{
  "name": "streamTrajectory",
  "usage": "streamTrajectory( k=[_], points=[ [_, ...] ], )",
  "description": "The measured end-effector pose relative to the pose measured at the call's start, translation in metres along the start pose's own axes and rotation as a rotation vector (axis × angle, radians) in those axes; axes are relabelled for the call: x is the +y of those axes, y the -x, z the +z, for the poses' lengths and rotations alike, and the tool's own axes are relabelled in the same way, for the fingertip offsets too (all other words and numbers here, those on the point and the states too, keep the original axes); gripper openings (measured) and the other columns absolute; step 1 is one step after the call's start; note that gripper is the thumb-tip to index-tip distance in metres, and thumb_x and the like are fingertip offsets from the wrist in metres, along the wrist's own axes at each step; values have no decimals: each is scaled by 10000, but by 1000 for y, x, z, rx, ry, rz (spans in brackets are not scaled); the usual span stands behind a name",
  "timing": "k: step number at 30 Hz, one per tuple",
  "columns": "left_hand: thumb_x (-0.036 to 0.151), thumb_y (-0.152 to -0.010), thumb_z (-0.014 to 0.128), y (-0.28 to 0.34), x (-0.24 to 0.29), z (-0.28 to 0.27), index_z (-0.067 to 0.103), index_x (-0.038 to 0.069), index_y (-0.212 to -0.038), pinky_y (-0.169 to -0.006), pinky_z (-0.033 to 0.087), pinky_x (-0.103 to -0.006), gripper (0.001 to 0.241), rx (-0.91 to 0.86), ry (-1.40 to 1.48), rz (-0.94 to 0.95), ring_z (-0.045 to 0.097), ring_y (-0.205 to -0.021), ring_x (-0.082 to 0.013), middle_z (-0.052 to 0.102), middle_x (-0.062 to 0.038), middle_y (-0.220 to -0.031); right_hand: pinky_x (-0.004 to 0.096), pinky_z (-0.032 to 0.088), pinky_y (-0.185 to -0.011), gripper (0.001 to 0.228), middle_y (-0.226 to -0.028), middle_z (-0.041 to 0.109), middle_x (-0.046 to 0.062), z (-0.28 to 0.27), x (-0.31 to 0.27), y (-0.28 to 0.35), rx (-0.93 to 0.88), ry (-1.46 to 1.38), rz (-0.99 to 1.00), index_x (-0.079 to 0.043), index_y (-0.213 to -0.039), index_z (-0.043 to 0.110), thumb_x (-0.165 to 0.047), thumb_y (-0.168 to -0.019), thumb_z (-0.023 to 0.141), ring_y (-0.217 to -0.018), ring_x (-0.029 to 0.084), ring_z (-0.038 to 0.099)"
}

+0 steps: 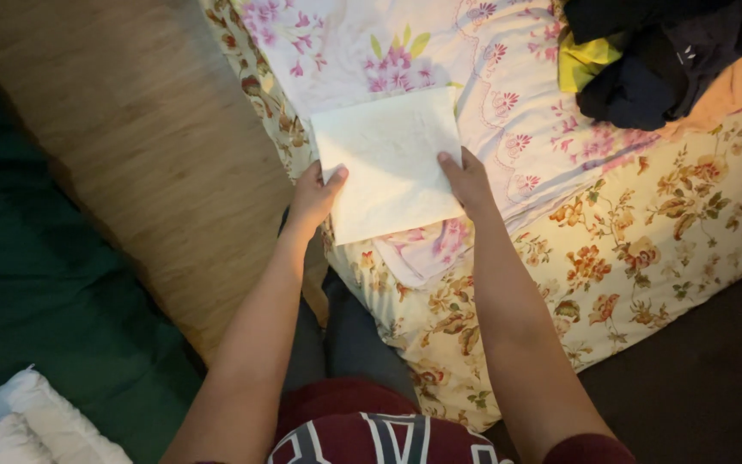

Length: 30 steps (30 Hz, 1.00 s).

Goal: The person folds a white towel and several pieces of dark clothing on a bed. They smooth out the items, fold them into neat rectangles, and place them in a pile on the floral bedspread.

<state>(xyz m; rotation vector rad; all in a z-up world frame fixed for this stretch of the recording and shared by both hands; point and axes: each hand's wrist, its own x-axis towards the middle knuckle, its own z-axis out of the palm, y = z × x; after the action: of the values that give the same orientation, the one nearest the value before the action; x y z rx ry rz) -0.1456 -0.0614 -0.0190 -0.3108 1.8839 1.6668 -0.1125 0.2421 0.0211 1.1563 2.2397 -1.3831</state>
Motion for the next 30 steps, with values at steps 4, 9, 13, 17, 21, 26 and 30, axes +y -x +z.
streamTrajectory(
  k=[4, 9, 13, 17, 21, 26, 30],
  points=[
    [366, -940, 787, 9, 0, 7, 683, 29, -1154, -741, 598, -364, 412, -34, 133, 38, 718, -880, -225, 740, -153, -946, 434, 587, -826, 487, -1119, 699, 125, -7, 11, -11, -140, -151, -19, -106, -1367, 632, -263, -928, 773, -994, 242, 687],
    [287, -890, 824, 75, 41, 13, 749, 30, -1055, -855, 582, -409, 315, -109, 47, 88, 717, -978, -240, 760, -160, -1016, 272, 445, -614, 490, -917, 584, 55, -53, 13, 20, -202, -234, -121, -29, -1223, 660, -148, -755, 745, -794, 159, 583],
    [192, -760, 790, 114, 2, 36, 677, 161, -1196, -1067, 449, -508, 452, -292, -118, 744, 615, -1241, -409, 661, -153, -1310, 430, 454, -1008, 450, -1302, 612, 245, -107, 66, 62, -428, -135, -258, -8, -1059, 675, -336, -781, 806, -1239, 355, 595],
    [80, -805, 589, 173, -40, 55, 737, 254, -941, -1048, 397, -573, 266, -533, -609, 963, 576, -1291, -364, 663, -28, -1332, 558, 382, -1096, 347, -1270, 642, 332, -128, 124, 112, -649, 24, -377, 47, -894, 758, 123, -766, 445, -1240, 517, 550],
    [10, -856, 480, 186, -73, 79, 694, 210, -1072, -1021, 423, -533, 364, -517, -617, 837, 563, -1309, -399, 622, -119, -1370, 419, 499, -948, 380, -947, 721, 175, -115, 184, 110, -527, 108, -127, 0, -1103, 731, 79, -787, 538, -928, 293, 663],
    [482, -872, 688, 185, -58, 103, 541, 188, -1390, -879, 464, -496, 614, -54, -910, 513, 572, -1171, -342, 559, -87, -1345, 457, 494, -782, 636, -997, 641, 83, -96, 175, 113, -149, 467, -492, -243, -1377, 624, -295, -785, 851, -857, 313, 622],
    [652, -849, 650, 164, -82, 109, 515, 271, -1356, -945, 392, -501, 648, -169, -1069, 206, 555, -1162, -283, 600, 3, -1198, 440, 535, -895, 520, -1098, 638, 34, -93, 175, 106, -193, 669, -399, -369, -1257, 670, -419, -775, 856, -1053, 306, 664]
  ],
)
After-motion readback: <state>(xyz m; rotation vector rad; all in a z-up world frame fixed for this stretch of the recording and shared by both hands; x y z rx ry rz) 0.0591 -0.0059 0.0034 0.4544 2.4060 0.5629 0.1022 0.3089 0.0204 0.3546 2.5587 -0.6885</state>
